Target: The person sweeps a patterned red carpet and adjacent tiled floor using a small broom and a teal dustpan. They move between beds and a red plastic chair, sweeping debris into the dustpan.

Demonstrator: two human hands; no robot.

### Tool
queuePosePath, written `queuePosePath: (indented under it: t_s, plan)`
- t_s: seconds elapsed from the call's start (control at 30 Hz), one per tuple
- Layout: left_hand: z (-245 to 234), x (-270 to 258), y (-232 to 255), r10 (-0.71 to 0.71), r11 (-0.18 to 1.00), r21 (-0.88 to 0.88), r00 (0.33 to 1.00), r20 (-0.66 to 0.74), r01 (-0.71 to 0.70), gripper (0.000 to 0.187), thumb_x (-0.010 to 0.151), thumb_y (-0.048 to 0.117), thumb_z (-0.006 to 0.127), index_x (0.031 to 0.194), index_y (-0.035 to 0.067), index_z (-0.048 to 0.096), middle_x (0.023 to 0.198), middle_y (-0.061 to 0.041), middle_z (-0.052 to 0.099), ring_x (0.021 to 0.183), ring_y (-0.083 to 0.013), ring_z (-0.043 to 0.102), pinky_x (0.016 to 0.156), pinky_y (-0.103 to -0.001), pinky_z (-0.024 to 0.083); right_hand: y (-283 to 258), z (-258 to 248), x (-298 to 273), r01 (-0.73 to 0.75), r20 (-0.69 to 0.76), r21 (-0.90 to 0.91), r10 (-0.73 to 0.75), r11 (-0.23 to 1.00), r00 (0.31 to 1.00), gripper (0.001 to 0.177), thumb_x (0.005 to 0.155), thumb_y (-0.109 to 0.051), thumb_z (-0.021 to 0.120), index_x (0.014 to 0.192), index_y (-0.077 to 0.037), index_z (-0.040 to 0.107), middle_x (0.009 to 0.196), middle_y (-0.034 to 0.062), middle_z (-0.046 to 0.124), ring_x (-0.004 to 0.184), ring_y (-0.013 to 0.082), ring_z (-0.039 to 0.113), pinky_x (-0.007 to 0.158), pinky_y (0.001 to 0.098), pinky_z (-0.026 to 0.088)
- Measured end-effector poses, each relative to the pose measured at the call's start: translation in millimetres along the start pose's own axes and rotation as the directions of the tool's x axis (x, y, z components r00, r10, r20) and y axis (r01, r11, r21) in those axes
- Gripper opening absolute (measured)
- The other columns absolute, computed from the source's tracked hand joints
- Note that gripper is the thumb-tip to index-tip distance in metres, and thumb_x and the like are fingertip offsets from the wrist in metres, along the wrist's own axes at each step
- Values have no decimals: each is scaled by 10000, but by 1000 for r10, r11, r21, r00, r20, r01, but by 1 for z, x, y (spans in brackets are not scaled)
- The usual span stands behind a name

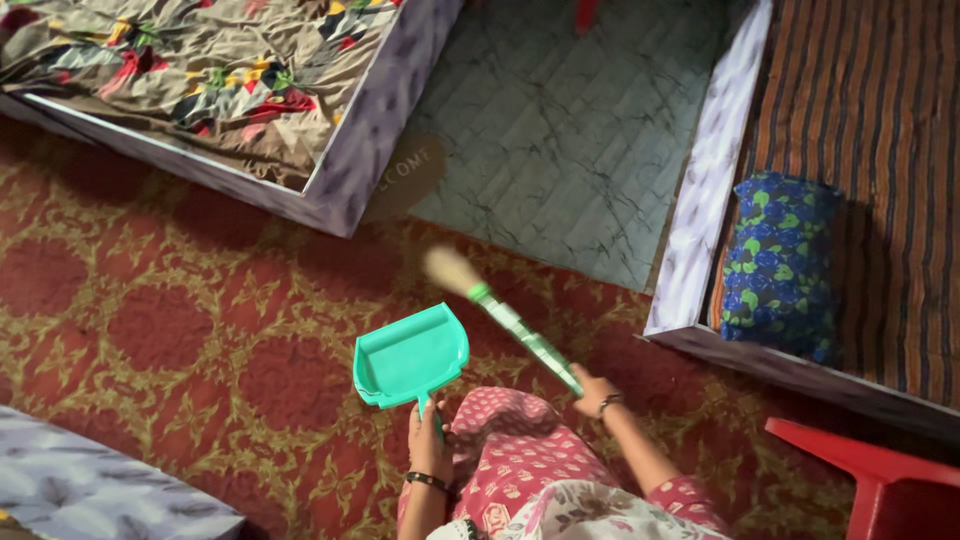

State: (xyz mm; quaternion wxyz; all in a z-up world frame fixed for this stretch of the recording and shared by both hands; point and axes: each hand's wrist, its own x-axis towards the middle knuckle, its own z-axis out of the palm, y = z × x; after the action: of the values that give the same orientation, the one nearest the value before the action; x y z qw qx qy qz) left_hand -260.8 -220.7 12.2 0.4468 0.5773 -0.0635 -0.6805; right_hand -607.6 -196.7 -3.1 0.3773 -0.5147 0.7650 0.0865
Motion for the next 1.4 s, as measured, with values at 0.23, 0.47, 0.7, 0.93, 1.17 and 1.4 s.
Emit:
queuePosePath:
  t_s: [0.23, 0.47, 0.7, 0.93, 1.17, 1.4]
  plan:
    - [-9, -13, 9, -7, 1000, -10, 995, -99, 6, 301, 980, 339, 582, 1236, 184, 552, 1090, 12, 651, 625, -85, 519, 496, -247, 414, 40, -46, 17, -199, -56, 714, 338, 672, 939, 603, 713, -28, 728, 1274, -72, 511, 736, 196, 676, 493, 326, 666, 437, 459, 565]
    - [-20, -18, 7, 51, 997, -56, 992, -116, -58, 301, 993, 314, 588, 1240, 146, 563, 1061, -15, 645, 651, -79, 513, 553, -250, 466, 47, -38, 31, -391, 29, 469, 428, 792, 903, 638, 707, -66, 757, 1286, 69, 529, 865, 236, 699, 742, 334, 734, 642, 433, 613]
    - [-18, -3, -6, 56, 998, -8, 995, -88, -57, 280, 1015, 301, 584, 1230, 122, 573, 1012, -10, 641, 647, -73, 499, 560, -219, 455, -21, 5, 8, -145, 160, -141, 167, 979, 973, 830, 760, -324, 797, 1484, -169, 422, 1199, 219, 709, 1125, 359, 706, 960, 467, 589]
    - [-4, 3, -7, -37, 999, -18, 999, -29, 37, 260, 1004, 296, 566, 1221, 156, 540, 974, 9, 641, 587, -73, 479, 454, -228, 383, -33, 26, -10, 25, 160, -34, -19, 999, 987, 829, 848, -281, 673, 1579, -382, 296, 1176, 251, 689, 1071, 410, 703, 910, 507, 573]
    - [20, 21, 1, -74, 997, 8, 997, 14, 74, 281, 1000, 280, 567, 1250, 151, 557, 966, -2, 642, 570, -72, 475, 438, -219, 369, 13, -1, -3, -29, -186, 149, 57, 988, 981, 1016, 657, -313, 945, 1485, -293, 358, 1019, 231, 736, 877, 420, 711, 778, 503, 582]
    - [44, 50, 24, -100, 995, 14, 992, 70, 99, 253, 991, 262, 563, 1219, 151, 556, 923, -15, 683, 542, -67, 460, 431, -210, 345, 44, -50, 19, -278, 15, 822, 469, 497, 883, 637, 706, -29, 741, 1297, 20, 505, 779, 224, 670, 512, 314, 666, 450, 444, 573]
